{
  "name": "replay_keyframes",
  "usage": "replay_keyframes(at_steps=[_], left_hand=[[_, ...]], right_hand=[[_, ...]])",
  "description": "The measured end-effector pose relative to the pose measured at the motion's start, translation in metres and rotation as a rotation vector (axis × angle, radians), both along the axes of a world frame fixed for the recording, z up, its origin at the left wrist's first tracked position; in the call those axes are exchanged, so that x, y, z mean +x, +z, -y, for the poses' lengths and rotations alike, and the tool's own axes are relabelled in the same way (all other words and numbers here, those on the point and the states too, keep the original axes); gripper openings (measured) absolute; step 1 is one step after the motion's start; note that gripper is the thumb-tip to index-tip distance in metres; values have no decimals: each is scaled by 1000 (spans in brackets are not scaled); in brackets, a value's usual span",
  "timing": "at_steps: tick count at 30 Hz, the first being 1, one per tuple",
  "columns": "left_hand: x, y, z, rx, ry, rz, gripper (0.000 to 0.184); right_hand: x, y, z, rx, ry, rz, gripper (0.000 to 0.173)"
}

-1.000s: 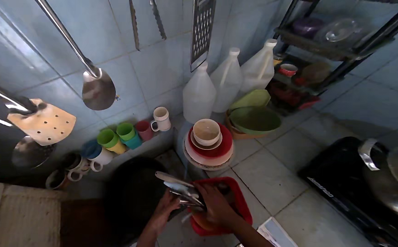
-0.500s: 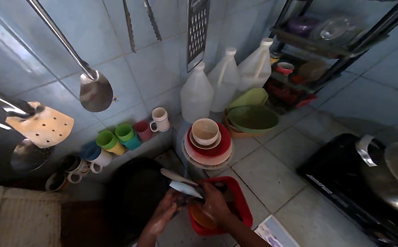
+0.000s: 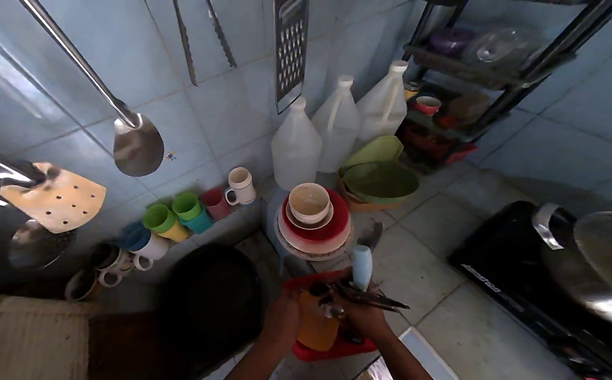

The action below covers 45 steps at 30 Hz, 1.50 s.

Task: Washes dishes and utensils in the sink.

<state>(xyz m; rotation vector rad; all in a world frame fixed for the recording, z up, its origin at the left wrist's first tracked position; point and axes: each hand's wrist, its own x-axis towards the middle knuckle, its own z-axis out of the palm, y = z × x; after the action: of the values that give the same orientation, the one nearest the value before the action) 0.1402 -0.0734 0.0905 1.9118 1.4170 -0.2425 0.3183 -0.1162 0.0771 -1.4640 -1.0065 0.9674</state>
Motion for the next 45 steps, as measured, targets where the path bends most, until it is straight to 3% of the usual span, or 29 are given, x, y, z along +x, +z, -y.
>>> replay_keyframes(at_steps=[6, 10, 15, 20, 24, 26, 28, 32, 35, 41, 43, 45], left_hand=[[33, 14, -4, -97, -54, -205, 39], [27, 31, -8, -98, -105, -186, 40], [4, 57, -16, -26, -19, -164, 43], [-3, 35, -21, -133, -101, -41, 40], [23, 26, -9, -91, -116, -131, 34], [38, 27, -1, -28, -7, -18, 37], [50, 24, 8, 3, 7, 230, 37], [69, -40, 24, 159, -528, 363, 31], [76, -74, 29, 290, -657, 357, 29], [59, -44, 18, 233, -753, 434, 20], [38, -32, 17, 406, -690, 606, 13], [17, -27, 13, 580, -508, 779, 7]], right_hand=[[0, 3, 2, 141, -91, -68, 39], [5, 8, 1, 192, -121, -115, 37], [10, 27, 1, 279, -197, -219, 32], [15, 63, -2, 466, -207, -324, 34], [23, 75, -4, 569, -136, -325, 35], [24, 76, -3, 576, -127, -331, 35], [23, 74, -1, 566, -141, -333, 35], [21, 70, 4, 544, -137, -317, 36], [22, 71, 6, 554, -123, -304, 35], [36, 74, 10, 600, -184, -254, 35], [43, 78, 10, 638, -189, -245, 35], [48, 80, 12, 650, -175, -242, 34]])
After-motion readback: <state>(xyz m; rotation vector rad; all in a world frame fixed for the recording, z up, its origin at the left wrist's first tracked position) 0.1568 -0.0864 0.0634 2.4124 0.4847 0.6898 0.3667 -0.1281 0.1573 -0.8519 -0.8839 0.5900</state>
